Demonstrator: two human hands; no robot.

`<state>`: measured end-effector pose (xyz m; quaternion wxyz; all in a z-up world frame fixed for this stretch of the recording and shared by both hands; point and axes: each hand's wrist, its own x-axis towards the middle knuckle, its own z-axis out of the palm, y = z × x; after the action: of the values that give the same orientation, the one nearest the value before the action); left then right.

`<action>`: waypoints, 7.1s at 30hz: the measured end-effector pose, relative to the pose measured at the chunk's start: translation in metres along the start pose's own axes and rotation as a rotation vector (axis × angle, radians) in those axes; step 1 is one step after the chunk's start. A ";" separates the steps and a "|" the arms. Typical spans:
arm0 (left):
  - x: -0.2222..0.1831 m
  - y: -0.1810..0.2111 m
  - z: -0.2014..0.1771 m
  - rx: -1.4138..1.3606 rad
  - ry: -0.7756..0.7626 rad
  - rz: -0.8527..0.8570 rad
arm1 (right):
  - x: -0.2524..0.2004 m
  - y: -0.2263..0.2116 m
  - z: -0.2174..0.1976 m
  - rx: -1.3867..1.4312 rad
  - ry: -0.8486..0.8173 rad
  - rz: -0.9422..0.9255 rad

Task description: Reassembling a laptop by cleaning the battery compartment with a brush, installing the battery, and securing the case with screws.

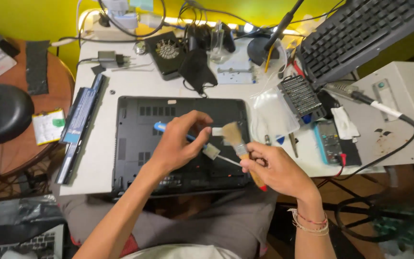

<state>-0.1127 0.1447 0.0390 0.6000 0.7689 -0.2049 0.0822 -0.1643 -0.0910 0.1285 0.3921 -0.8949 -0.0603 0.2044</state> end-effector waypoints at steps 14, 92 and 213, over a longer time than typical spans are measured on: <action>-0.149 -0.007 -0.090 -0.268 0.392 -0.142 | 0.001 -0.059 0.147 -0.359 -0.299 -0.148; -0.095 0.010 -0.018 0.574 -0.050 0.107 | -0.081 0.025 0.129 -0.129 0.972 -0.289; -0.106 0.019 -0.027 -0.265 0.049 -0.041 | -0.063 -0.003 0.155 -0.072 0.603 -0.482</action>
<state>-0.2124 0.1901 0.0235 0.7025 0.6850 -0.1834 0.0606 -0.2852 -0.0006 0.0563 0.3975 -0.8882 -0.1578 -0.1682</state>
